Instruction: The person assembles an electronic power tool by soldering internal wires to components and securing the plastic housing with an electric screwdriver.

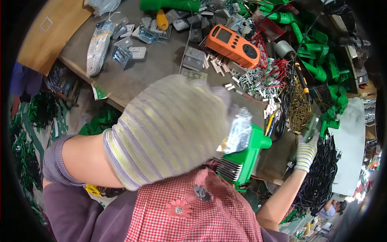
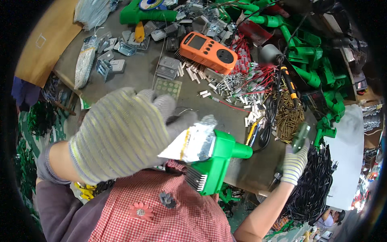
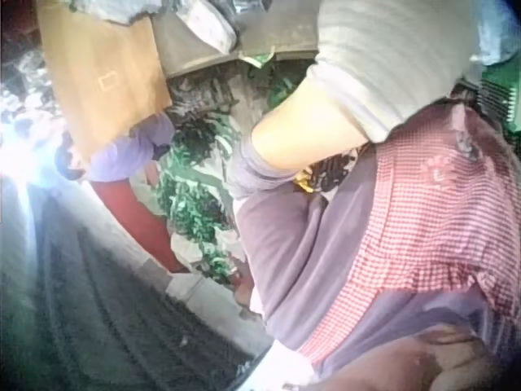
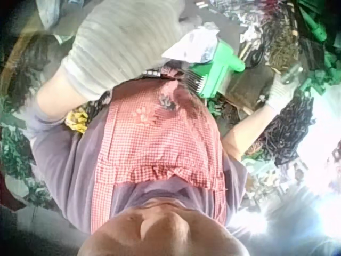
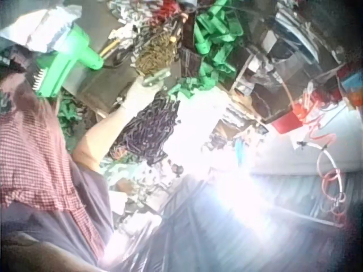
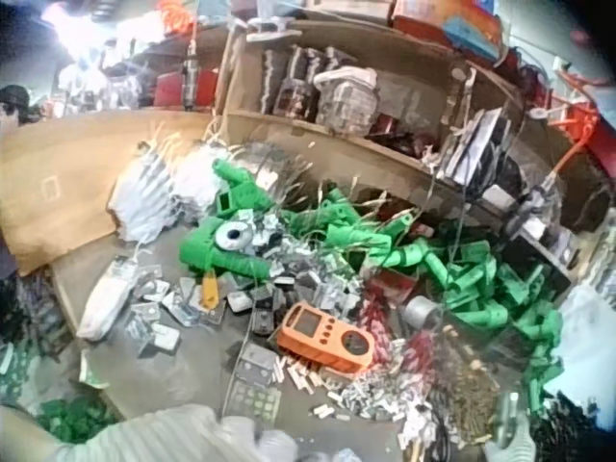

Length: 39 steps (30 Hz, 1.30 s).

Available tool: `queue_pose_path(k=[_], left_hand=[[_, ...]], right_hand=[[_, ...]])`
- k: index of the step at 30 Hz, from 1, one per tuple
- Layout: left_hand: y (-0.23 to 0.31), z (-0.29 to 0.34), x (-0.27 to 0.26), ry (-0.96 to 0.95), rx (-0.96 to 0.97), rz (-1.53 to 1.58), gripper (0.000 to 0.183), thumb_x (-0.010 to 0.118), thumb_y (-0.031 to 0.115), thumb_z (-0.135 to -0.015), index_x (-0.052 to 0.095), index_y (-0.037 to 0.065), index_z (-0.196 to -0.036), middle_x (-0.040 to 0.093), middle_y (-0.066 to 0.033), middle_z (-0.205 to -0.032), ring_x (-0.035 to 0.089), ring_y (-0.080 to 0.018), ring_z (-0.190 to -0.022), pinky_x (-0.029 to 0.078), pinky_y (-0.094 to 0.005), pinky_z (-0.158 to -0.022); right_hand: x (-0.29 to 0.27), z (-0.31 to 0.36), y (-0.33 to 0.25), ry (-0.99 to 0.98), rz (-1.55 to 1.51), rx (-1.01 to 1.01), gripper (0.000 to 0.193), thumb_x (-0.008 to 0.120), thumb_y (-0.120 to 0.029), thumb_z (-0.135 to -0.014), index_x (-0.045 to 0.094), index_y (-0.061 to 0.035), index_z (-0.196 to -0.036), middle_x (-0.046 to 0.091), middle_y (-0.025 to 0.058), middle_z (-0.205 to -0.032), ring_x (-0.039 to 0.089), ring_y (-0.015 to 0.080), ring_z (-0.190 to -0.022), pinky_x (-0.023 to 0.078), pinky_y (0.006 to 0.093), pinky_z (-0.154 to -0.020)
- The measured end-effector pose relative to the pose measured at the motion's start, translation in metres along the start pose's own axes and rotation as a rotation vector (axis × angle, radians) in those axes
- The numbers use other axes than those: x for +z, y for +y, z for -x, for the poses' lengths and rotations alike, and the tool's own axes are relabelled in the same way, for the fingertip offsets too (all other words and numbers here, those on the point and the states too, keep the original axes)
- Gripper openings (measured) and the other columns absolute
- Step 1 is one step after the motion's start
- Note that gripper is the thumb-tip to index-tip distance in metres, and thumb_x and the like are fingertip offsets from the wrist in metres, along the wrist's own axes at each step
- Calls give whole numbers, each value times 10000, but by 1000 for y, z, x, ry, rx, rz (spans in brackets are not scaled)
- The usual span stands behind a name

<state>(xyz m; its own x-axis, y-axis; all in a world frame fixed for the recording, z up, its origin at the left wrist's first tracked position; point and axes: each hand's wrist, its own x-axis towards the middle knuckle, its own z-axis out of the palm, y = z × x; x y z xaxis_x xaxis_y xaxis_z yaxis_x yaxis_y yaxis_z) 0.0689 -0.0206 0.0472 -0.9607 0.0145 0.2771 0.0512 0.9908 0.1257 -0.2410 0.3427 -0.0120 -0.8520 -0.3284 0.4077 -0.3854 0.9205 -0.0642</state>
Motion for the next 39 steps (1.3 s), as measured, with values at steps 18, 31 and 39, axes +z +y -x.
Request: queue_pose_path(k=[18, 31, 39], left_hand=[[-36, 42, 33, -101, -62, 144, 768, 841, 396, -668, 604, 108, -1338, 616, -140, -1018, 652, -345, -835, 525, -471, -739], [-68, 72, -39, 9, -126, 1393, 831, 784, 455, -834, 481, -54, -1418, 614, -209, -1314, 616, -244, -1170, 504, -346, -957], [-64, 243, -86, 347, -1092, 435, 256, 702, 125, -825, 638, 61, -1064, 646, -55, -922, 613, -161, -857, 498, -270, -682]], right_hand=[[37, -31, -77, -127, -867, 213, 529, 724, -156, -847, 543, 17, -1314, 652, 56, -991, 588, 164, -823, 506, 307, -763], [-104, 48, -303, -462, -1775, -145, 419, 637, -97, -922, 587, 28, -1319, 646, 54, -1052, 614, 120, -948, 518, 243, -821], [-85, 78, -353, -1203, -1663, -424, 424, 686, -40, -843, 588, 0, -1254, 638, 70, -848, 618, 148, -772, 517, 283, -727]])
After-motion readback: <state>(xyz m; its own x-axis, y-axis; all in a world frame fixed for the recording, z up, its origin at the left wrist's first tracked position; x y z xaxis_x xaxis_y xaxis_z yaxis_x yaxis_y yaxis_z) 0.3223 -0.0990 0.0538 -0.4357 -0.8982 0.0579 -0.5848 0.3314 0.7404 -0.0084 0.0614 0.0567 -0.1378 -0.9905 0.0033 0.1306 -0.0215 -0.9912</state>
